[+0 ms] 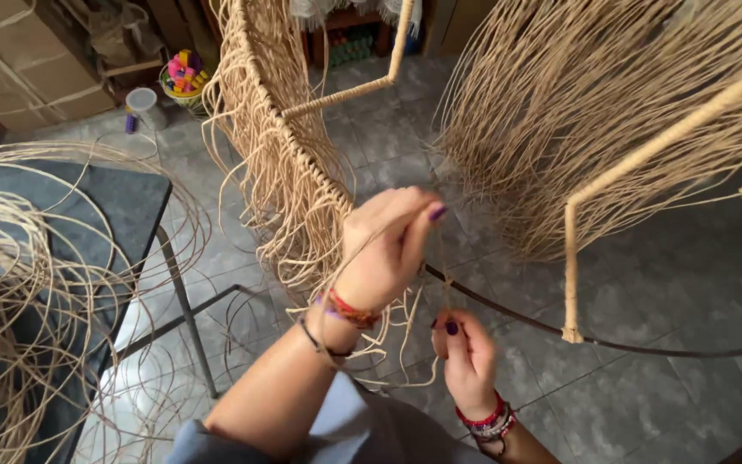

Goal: Weaving and tying natural fiber strands onto a circular frame to create a decorative furniture piece

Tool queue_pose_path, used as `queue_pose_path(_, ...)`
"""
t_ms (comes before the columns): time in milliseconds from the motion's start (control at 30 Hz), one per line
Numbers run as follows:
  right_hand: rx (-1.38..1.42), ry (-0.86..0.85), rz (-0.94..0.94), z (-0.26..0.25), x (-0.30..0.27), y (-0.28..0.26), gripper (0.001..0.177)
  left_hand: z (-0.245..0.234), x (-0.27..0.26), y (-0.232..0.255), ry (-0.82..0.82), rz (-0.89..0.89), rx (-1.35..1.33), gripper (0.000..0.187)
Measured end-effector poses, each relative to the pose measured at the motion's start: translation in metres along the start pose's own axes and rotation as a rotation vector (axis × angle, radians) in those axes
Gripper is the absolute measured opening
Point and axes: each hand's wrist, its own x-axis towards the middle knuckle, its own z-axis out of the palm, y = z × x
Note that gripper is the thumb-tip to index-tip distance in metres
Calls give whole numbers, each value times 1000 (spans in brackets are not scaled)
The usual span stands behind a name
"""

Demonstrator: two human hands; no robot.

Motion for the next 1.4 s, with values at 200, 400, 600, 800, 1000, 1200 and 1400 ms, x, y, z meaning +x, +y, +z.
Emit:
queue_pose_path(200, -246, -205, 30, 0, -9, -13, 23, -40, -78, 4, -297, 47, -273, 54)
queue_pose_path(400, -1051, -496, -272, 2, -6, -45, 41, -29, -116, 12, -476, -389, -874, 51)
queue_pose_path(600, -1249, -105, -551, 7, 30, -163, 23, -26, -131, 6, -341, -688, -1208, 47)
queue_pose_path(800, -1168, -165, -415, 7, 42, -124, 13, -51, -145, 3, -510, -741, -996, 55)
queue_pose_path(1000, -1232, -131, -469, 12, 48, -126, 9, -60, -135, -28, -156, -790, -718, 62)
queue_pose_path(1200, -1223, -107, -478, 10, 53, -119, 11, -39, -154, -74, -97, -356, -479, 56)
queue_pose_path(1400, -1265, -114, -480, 3, 61, -104, 13, -21, -154, -69, -438, -104, 84, 46)
